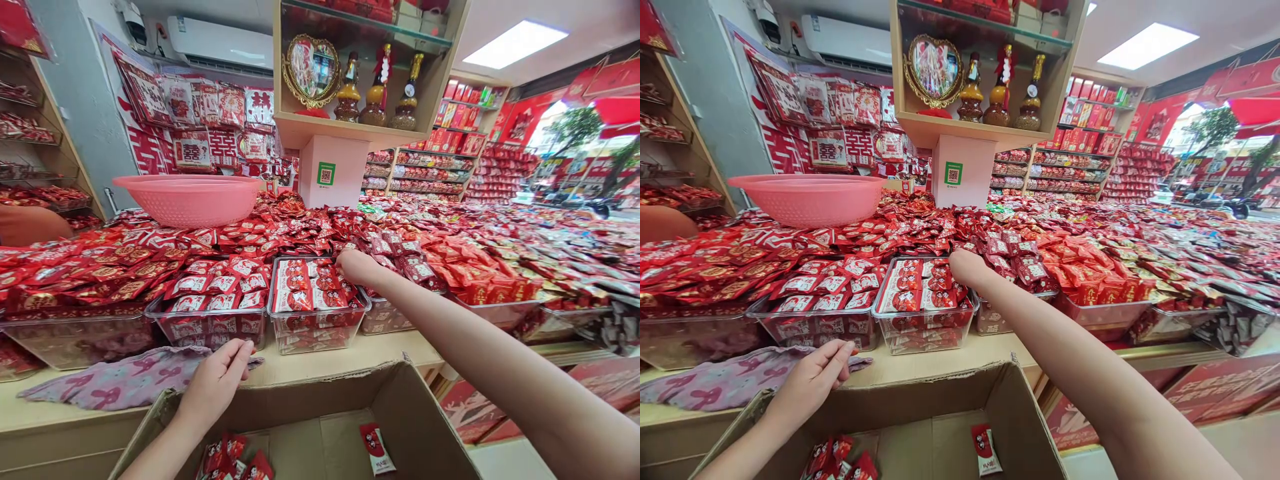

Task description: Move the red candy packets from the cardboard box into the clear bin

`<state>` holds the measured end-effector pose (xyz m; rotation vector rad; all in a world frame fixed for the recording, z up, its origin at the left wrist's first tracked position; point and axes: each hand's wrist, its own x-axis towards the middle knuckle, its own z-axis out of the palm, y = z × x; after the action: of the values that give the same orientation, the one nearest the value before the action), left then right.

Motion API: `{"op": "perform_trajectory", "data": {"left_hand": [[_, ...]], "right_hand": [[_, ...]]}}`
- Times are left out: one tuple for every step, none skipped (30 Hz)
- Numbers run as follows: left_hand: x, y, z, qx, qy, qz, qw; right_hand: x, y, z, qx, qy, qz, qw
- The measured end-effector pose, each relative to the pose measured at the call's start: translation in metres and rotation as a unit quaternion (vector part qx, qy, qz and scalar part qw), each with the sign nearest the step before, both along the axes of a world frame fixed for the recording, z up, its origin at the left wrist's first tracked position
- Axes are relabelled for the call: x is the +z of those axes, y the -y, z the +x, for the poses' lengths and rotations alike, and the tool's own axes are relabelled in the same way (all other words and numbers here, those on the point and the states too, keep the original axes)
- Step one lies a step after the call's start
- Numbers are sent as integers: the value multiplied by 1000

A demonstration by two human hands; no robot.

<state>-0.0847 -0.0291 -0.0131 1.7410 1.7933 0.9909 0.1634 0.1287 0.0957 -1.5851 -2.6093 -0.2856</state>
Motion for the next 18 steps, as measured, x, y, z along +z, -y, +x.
{"op": "perform_trajectory", "data": {"left_hand": [[0,0,0,-3,-2,3,1000],[0,0,0,-5,-3,6,1000],[0,0,0,-6,-4,8,1000],[0,0,0,-7,-3,9,1000],[0,0,0,-7,-2,9,1000],[0,0,0,-5,-1,9,1000],[0,0,0,-3,-1,9,1000],[-1,0,0,-1,-1,9,1000],[-1,0,0,0,-1,10,1000],[-1,0,0,0,-1,10,1000],[-1,0,0,0,0,11,1000],[-1,0,0,0,1,11,1000],[-1,0,0,0,1,9,1000],[0,1,0,0,0,6,1000],[0,1,0,1,-2,3,1000],[1,1,1,2,-4,1,1000],[1,1,1,3,-7,1,1000],[1,1,2,3,-11,2,1000]], "right_hand": [[0,0,1,-4,2,1,1000],[0,0,3,-7,2,2,1000],[1,0,4,-9,2,4,1000],[2,1,6,-9,0,6,1000],[3,2,7,-7,-3,10,1000],[4,2,7,-4,-8,14,1000],[5,3,7,-3,-13,18,1000],[7,4,8,-4,-20,23,1000],[10,5,8,-6,-27,27,999],[13,8,9,-10,-35,30,999],[16,12,10,-14,-43,34,998],[20,18,11,-18,-48,40,998],[24,27,13,-14,-56,38,998],[27,39,14,5,-68,17,998],[27,53,15,42,-82,-33,995],[24,68,14,93,-96,-115,984],[17,85,12,152,-107,-224,957],[5,102,9,209,-101,-344,910]]}}
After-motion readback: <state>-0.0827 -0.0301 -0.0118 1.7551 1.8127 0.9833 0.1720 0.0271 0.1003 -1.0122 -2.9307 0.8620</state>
